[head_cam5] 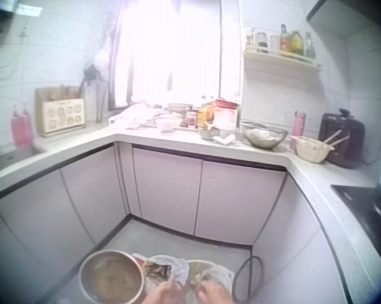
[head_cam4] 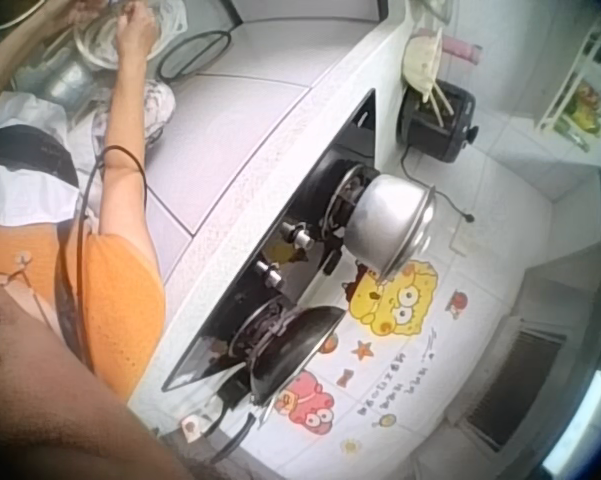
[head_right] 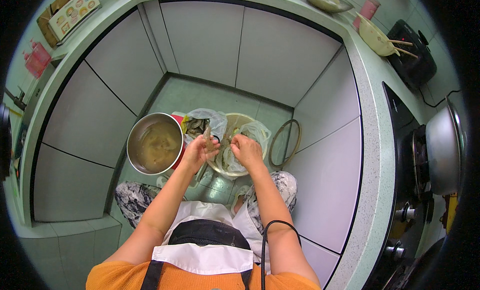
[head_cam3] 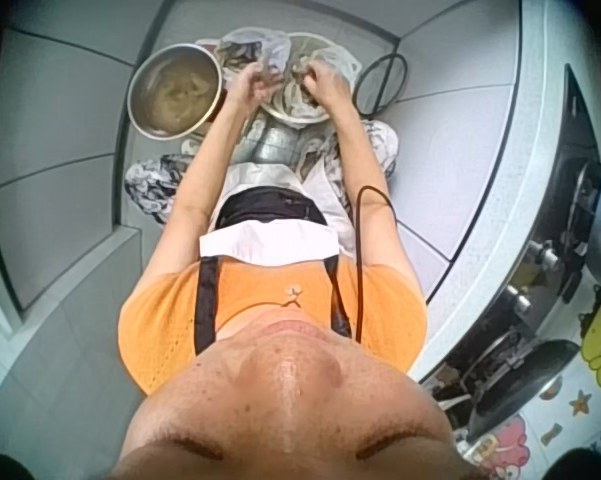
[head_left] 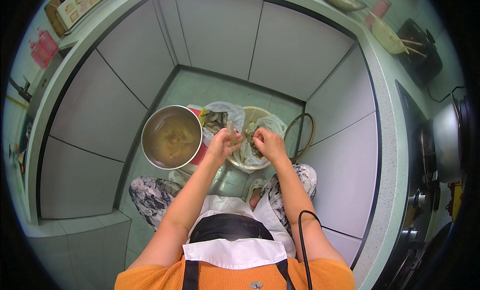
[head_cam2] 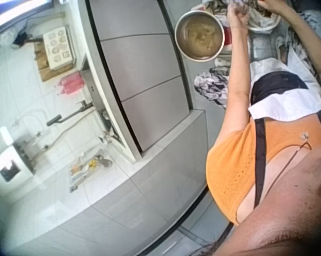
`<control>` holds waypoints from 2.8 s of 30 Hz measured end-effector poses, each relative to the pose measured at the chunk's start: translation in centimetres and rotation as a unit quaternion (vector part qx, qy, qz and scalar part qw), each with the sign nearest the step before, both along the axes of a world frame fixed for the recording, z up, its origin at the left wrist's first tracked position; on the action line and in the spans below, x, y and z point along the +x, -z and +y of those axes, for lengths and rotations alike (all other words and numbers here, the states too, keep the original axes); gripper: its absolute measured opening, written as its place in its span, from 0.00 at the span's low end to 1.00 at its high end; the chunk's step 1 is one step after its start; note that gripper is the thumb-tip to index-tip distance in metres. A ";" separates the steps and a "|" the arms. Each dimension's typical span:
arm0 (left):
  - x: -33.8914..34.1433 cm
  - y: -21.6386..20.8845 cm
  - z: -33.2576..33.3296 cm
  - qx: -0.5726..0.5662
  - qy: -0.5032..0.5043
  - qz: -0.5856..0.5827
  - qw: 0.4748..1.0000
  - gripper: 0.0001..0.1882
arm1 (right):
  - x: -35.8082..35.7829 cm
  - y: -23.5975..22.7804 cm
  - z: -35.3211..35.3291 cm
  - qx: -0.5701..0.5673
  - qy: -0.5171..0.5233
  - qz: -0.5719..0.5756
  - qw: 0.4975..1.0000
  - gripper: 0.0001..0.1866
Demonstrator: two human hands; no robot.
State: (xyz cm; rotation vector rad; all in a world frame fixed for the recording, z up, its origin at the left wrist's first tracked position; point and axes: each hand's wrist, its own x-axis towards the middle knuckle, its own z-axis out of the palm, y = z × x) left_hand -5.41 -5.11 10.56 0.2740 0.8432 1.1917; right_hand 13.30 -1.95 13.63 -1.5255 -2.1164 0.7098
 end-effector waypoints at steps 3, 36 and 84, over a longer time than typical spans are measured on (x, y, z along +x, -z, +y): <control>0.1 0.6 0.1 0.018 0.026 -0.031 0.999 0.11 | 0.6 1.7 0.5 0.112 -0.009 0.022 0.993 0.03; 4.6 -0.8 0.1 0.102 0.019 0.299 0.949 0.09 | -0.9 1.6 1.1 -0.123 0.012 0.362 0.924 0.16; 4.4 -0.4 -0.3 0.245 -0.048 0.535 0.807 0.11 | -0.7 0.8 0.5 -0.280 0.075 0.480 0.828 0.09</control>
